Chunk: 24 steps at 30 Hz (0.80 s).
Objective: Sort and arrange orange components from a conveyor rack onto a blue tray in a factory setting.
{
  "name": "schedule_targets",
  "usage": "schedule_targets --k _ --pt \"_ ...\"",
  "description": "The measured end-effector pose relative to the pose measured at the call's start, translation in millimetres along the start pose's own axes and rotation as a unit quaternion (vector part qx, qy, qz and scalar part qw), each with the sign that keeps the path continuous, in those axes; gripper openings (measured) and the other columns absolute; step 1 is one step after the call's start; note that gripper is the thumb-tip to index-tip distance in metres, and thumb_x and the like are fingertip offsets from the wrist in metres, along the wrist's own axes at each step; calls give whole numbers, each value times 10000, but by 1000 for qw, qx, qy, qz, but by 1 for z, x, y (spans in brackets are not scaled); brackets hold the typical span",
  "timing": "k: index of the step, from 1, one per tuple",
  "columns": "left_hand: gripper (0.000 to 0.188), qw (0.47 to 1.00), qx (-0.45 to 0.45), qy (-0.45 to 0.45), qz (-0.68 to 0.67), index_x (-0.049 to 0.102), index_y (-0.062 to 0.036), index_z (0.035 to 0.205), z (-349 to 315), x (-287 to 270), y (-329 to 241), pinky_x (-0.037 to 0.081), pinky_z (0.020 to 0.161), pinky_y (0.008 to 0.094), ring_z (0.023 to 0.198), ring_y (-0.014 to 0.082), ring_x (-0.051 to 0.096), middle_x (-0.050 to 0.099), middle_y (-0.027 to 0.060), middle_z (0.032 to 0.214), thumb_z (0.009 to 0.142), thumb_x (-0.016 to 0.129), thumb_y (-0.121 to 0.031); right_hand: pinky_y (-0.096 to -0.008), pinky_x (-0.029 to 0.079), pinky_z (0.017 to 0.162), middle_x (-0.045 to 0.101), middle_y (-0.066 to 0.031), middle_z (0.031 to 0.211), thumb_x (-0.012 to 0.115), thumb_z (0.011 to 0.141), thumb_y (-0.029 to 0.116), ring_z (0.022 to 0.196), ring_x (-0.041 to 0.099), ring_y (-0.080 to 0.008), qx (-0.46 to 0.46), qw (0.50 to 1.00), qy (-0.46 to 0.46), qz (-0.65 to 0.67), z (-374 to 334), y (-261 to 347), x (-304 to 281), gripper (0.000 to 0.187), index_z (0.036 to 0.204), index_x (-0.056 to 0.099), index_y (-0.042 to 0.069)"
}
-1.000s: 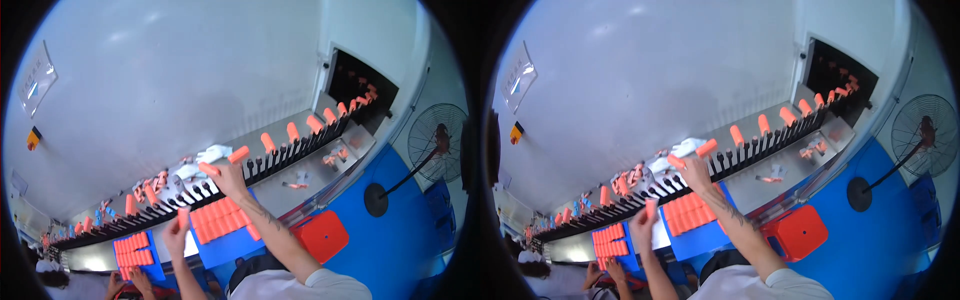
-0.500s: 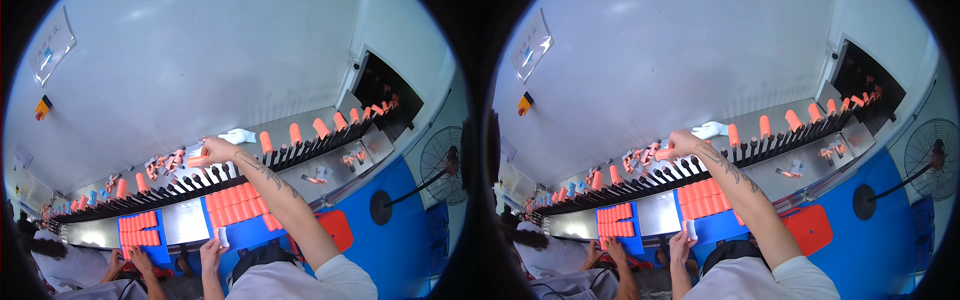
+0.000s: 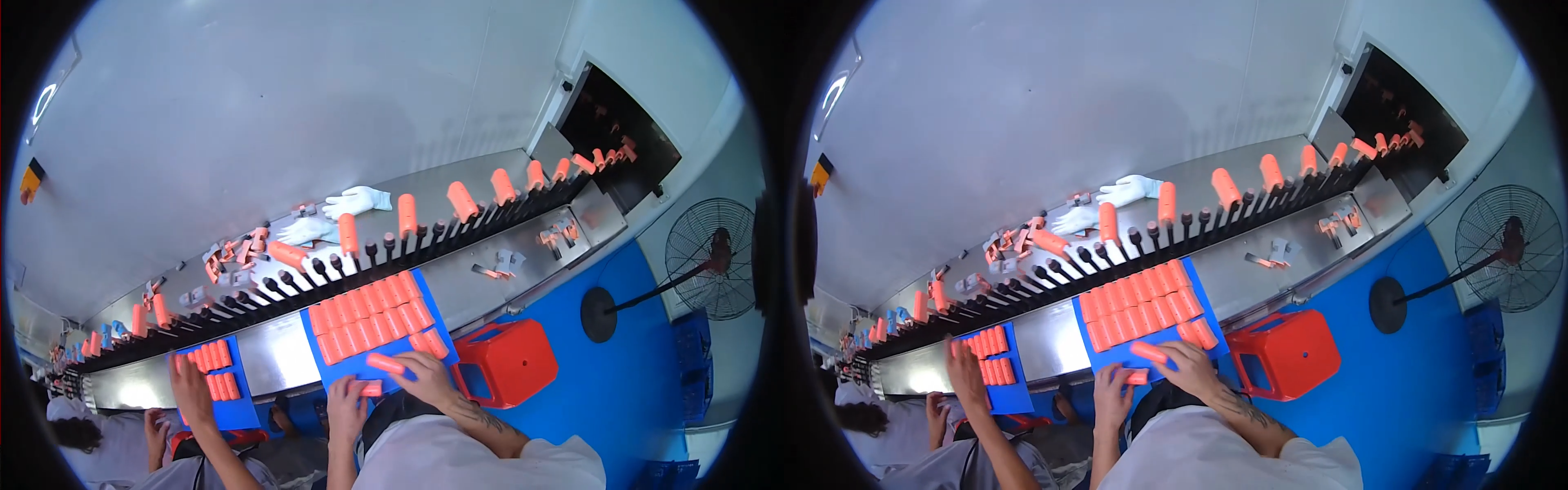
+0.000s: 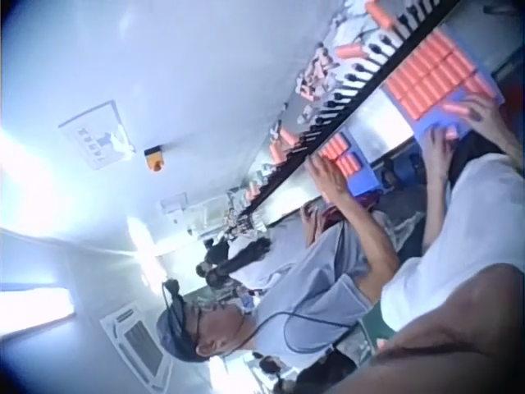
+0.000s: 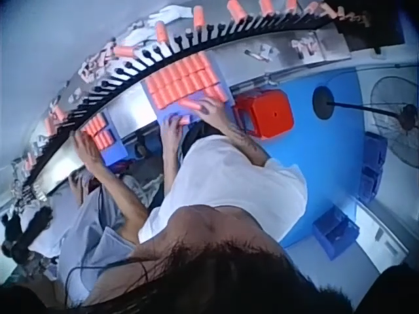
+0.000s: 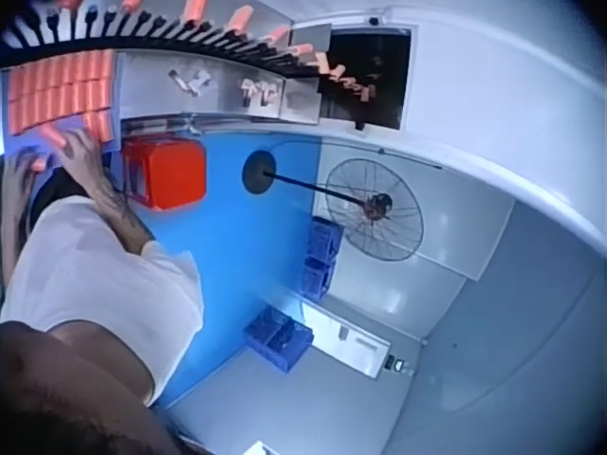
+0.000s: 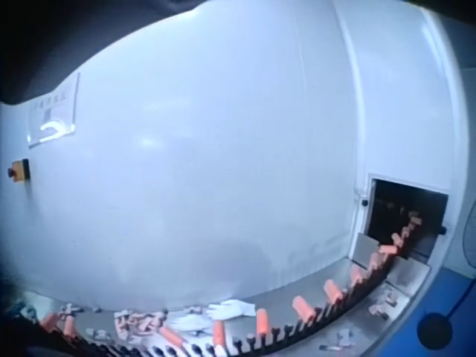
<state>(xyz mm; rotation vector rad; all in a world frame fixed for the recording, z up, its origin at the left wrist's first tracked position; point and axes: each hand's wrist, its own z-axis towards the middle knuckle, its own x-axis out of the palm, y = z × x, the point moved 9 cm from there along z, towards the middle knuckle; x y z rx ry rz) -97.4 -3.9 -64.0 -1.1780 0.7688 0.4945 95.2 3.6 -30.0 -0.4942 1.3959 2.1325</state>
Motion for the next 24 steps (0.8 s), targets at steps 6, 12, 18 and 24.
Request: schedule_targets --k 6,12,18,24 --pt "408 984 128 73 103 719 -145 1105 44 70 -46 424 965 469 1163 369 518 563 163 1257 710 695 -46 -346 510 761 649 -35 1047 755 790 228 898 636 -221 -2 987 10 -160 -45 -45 -12 310 1050 675 80" --pt "348 996 -17 2 -92 640 -9 1169 29 90 -36 508 899 394 1061 346 589 527 191 1227 840 728 -82 -363 485 827 629 -42 1099 725 821 230 984 606 -222 -16 985 83 -153 -65 -69 -14 311 1088 680 76" --pt "428 994 -8 29 -101 627 -10 1207 44 112 -47 504 940 396 1118 343 586 509 196 1272 812 762 -107 -356 455 832 631 -37 1053 709 825 226 965 591 -212 -31 980 48 -189 -38 -73 -34 249 1029 686 85" --pt "403 995 0 8 -98 619 1 1214 34 93 -71 526 905 372 1131 331 576 527 194 1266 832 729 -66 -378 470 852 641 -48 1027 729 814 267 973 602 -229 1 984 -2 -177 -31 -61 -74 265 999 691 81"
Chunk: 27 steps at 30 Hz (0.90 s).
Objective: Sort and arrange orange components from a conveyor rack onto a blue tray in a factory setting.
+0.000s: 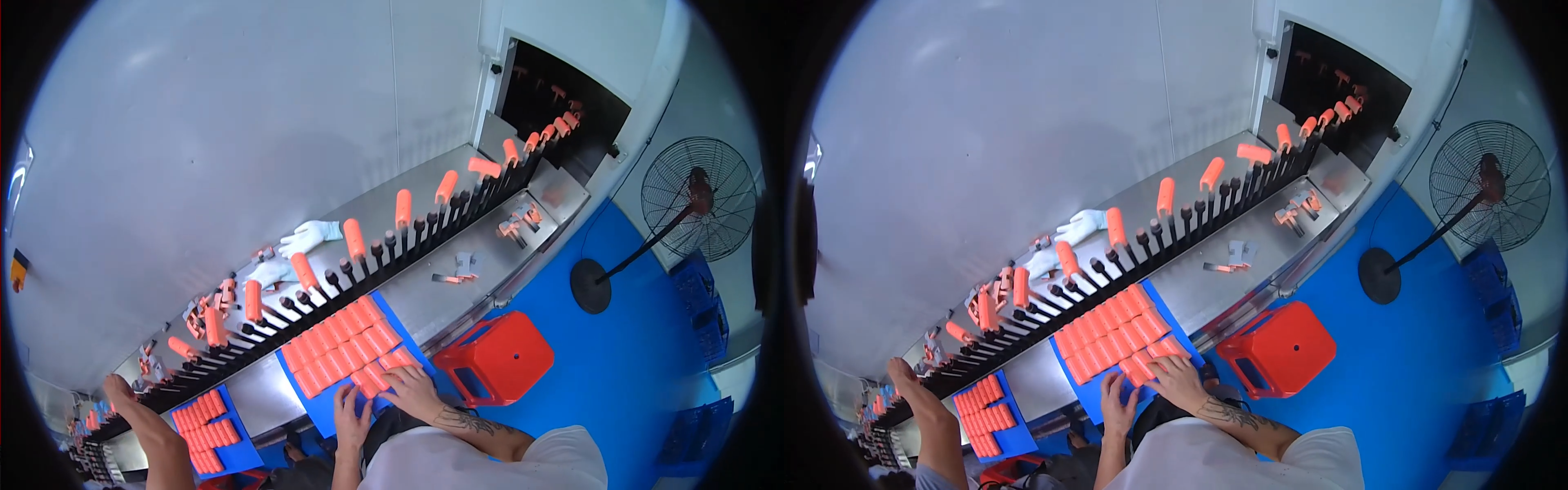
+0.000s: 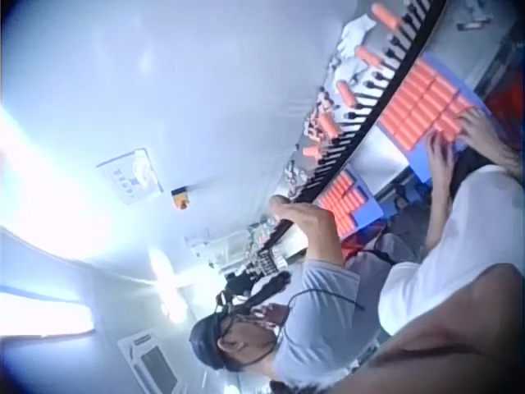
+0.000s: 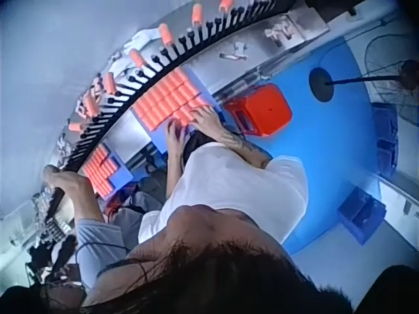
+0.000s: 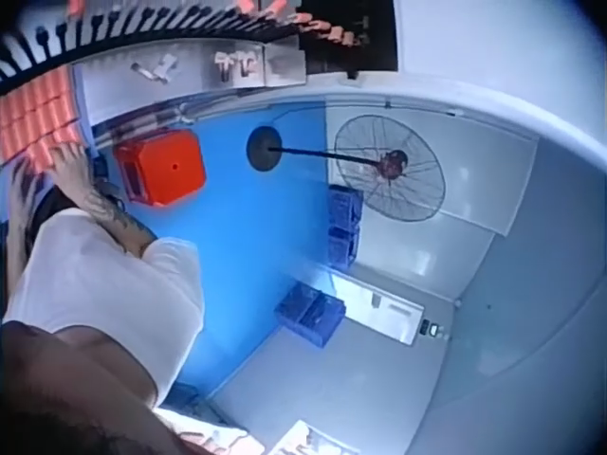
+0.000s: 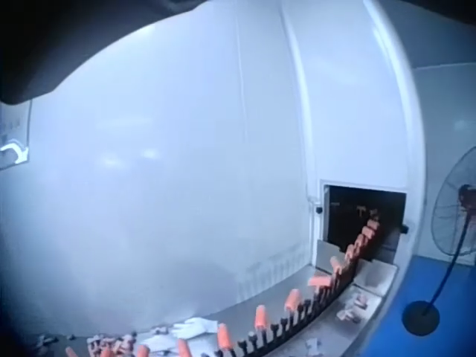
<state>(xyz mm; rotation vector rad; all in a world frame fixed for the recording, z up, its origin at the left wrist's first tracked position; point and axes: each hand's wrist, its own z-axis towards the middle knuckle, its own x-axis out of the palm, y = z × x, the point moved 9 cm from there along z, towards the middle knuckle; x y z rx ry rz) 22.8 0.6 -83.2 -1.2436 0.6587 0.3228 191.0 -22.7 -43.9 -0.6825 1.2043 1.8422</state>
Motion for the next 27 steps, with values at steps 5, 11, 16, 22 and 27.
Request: schedule_targets --k 5,11,16,22,27 --pt "367 997 18 -68 -38 614 11 1208 32 -41 -37 537 857 371 1076 315 610 602 198 1167 861 704 -70 -422 524 874 638 -135 1142 572 879 45 1046 610 -335 19 990 -78 114 58 -37 -57 215 1071 665 26" --pt "294 974 108 -180 82 636 33 1111 173 -123 -146 526 816 448 977 399 647 648 265 1064 903 666 -172 -461 365 1097 609 -131 1292 598 938 245 1277 519 -317 -172 980 -85 53 220 6 -137 309 1166 649 43" --pt "237 957 79 -64 272 650 21 851 213 -144 -132 536 697 489 732 401 672 669 229 759 843 679 -214 -450 444 992 663 -129 1186 709 843 346 1191 580 -303 -142 973 150 -105 259 27 -101 380 1081 664 54" --pt "234 940 24 -55 337 708 17 798 213 -181 -102 539 634 441 697 346 689 680 208 722 775 736 -214 -482 545 771 689 -219 816 803 670 159 836 680 -399 -60 991 86 -86 279 49 -56 215 790 701 13" --pt "145 955 -103 -198 -195 720 -13 867 159 -270 -18 426 531 221 612 50 572 629 -6 702 865 673 -149 -356 550 694 733 -168 817 765 747 197 741 726 -238 126 962 51 237 289 16 -75 369 1042 721 -20"
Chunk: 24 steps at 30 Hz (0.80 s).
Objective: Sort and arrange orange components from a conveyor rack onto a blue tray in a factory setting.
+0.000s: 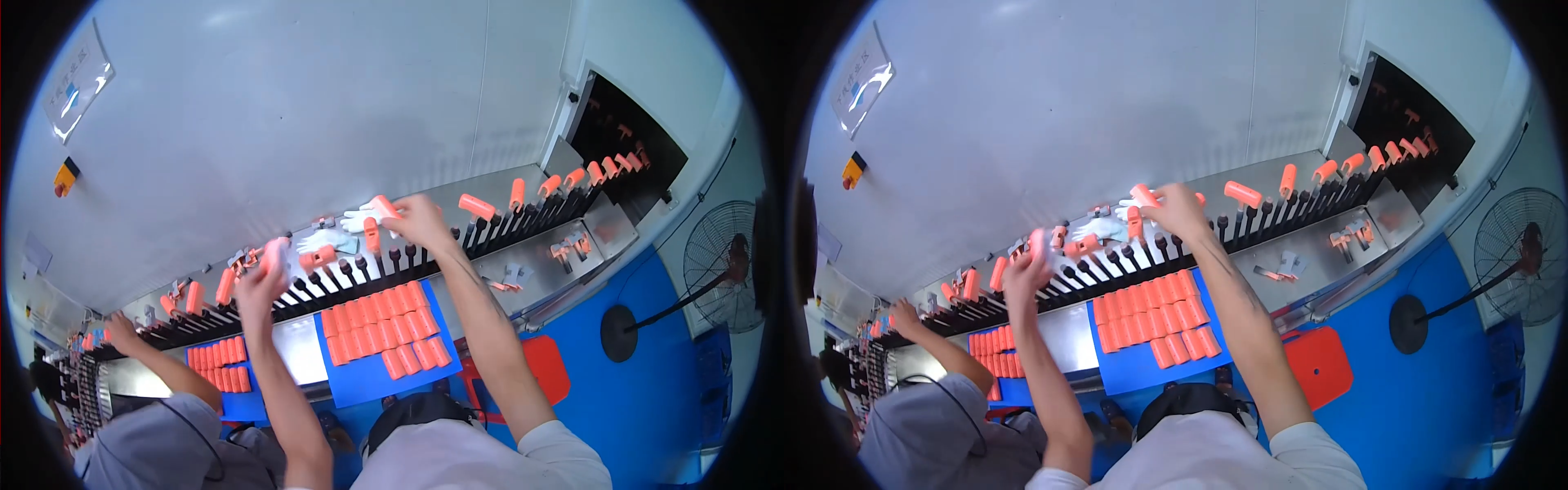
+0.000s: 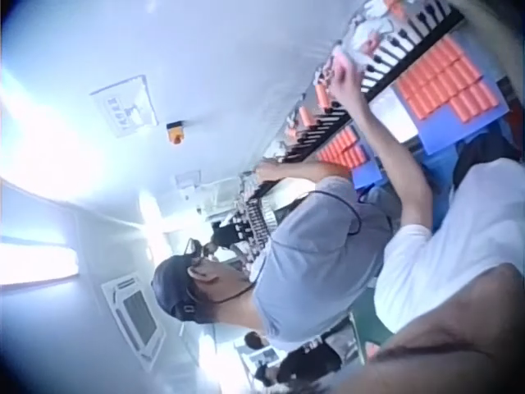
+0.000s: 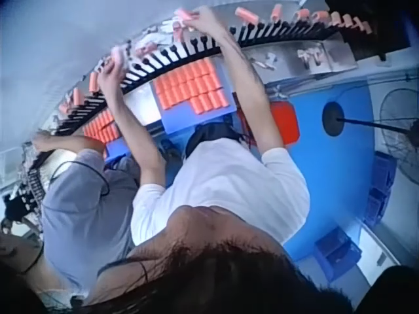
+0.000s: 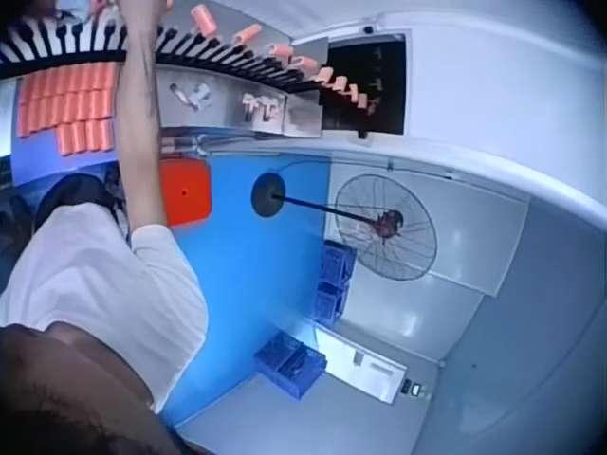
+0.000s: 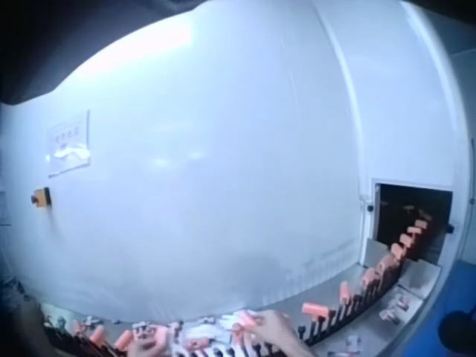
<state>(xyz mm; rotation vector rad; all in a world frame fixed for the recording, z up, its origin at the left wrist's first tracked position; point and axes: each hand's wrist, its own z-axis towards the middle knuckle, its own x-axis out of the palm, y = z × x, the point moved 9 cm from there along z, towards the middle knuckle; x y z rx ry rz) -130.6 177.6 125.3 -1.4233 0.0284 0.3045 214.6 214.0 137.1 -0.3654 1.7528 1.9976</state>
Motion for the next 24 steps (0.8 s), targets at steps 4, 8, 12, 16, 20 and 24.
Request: schedule_targets --k 4,8,12,16,20,24 --pt "335 991 -24 82 106 695 9 1129 -127 -32 90 552 792 308 897 153 686 728 121 965 826 762 -116 -311 536 881 685 -107 1166 723 880 163 1083 636 -125 -57 950 74 297 -129 -35 75 400 1252 647 40" --pt "332 900 121 243 342 700 -77 1060 -188 17 142 483 962 439 1135 380 576 631 176 1183 733 705 -16 -357 539 833 668 -123 1090 673 842 107 958 658 -280 -109 989 93 -29 -231 -80 172 341 1176 650 37" --pt "389 882 159 211 389 710 -118 1099 -205 28 169 487 934 435 1136 400 541 570 168 1255 740 664 25 -384 533 841 621 -102 1102 678 789 97 984 626 -288 -193 964 110 -146 -271 -80 215 396 1180 630 52" --pt "407 914 91 128 374 678 -72 1171 -202 32 191 506 912 406 1087 345 575 533 196 1282 777 659 30 -366 514 887 546 -136 1235 655 785 109 1076 567 -289 -203 940 175 -213 -280 -93 245 393 1170 613 36" --pt "381 989 -38 16 143 598 37 1231 -221 19 222 540 801 326 934 250 620 545 177 1270 877 690 -72 -363 506 899 518 -153 1254 671 757 163 1062 552 -282 -236 929 148 -243 -283 -93 245 431 1163 610 33" --pt "400 982 -20 97 162 613 30 1214 -222 41 211 547 787 317 885 236 642 578 174 1251 845 719 -81 -373 490 891 540 -134 1225 663 767 172 1052 555 -280 -207 932 159 -252 -280 -94 232 429 1170 610 35"
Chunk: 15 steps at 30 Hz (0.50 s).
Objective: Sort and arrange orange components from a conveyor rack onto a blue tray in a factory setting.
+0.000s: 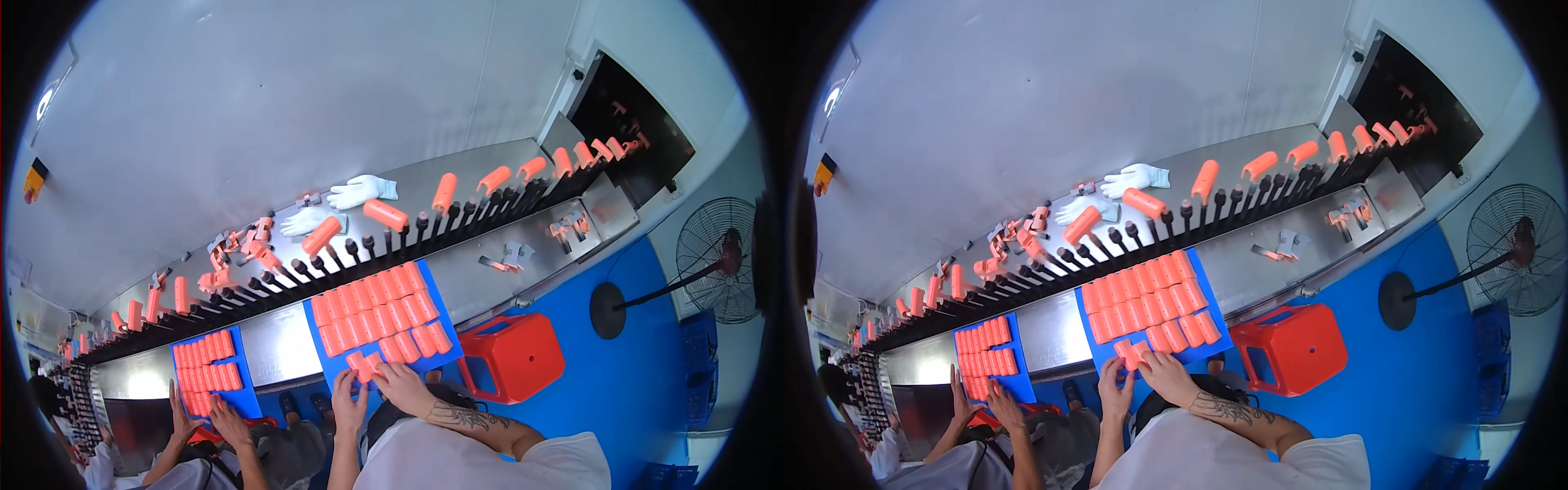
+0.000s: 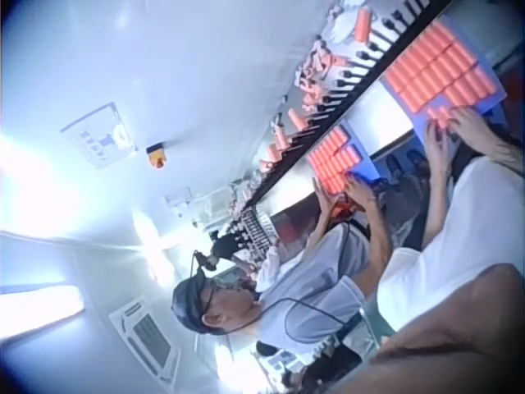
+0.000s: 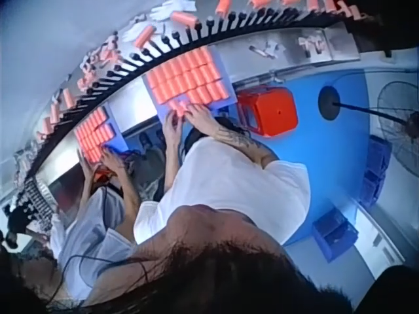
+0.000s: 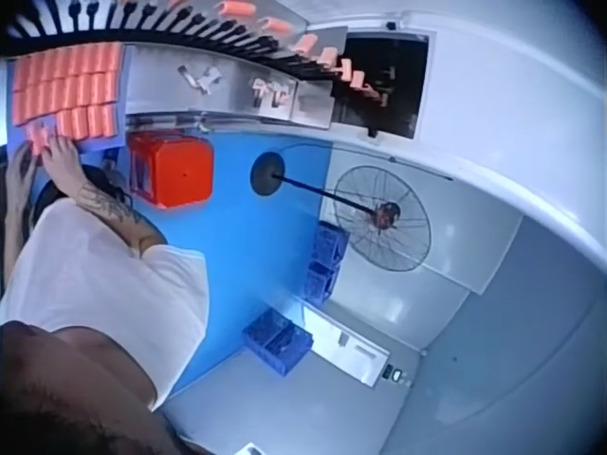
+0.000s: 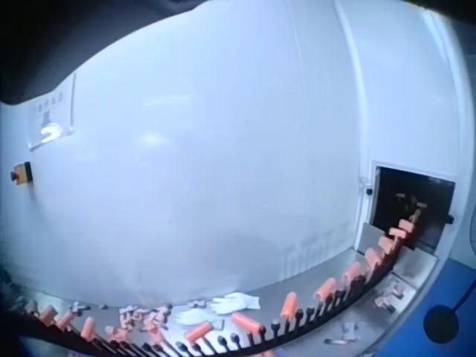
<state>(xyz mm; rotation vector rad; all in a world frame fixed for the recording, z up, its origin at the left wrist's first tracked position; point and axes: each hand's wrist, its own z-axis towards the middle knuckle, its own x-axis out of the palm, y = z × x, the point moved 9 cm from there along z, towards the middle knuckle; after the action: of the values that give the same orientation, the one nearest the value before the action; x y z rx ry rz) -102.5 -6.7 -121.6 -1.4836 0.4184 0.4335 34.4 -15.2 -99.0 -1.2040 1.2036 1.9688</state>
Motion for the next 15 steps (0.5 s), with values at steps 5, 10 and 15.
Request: schedule_targets --k 5,10,15 --pt "364 996 50 27 69 636 12 1172 0 12 -23 554 769 325 917 256 660 622 172 1222 841 736 -104 -344 453 830 603 -81 1101 596 827 182 980 568 -222 -4 997 -46 -66 -4 -11 -27 298 1100 629 65" --pt "432 999 22 -21 37 584 37 1225 -7 19 -48 538 760 315 917 245 640 619 180 1176 846 744 -95 -355 462 844 611 -41 1085 677 817 269 1008 583 -223 -81 993 -82 22 -9 -27 -70 309 1082 666 112" --pt "356 996 62 -68 -4 614 32 1170 5 2 -92 527 807 342 941 276 645 643 184 1120 847 727 -65 -419 509 880 628 -107 1110 684 818 121 1019 622 -279 -50 978 -203 16 -5 -85 -151 301 1101 656 21"
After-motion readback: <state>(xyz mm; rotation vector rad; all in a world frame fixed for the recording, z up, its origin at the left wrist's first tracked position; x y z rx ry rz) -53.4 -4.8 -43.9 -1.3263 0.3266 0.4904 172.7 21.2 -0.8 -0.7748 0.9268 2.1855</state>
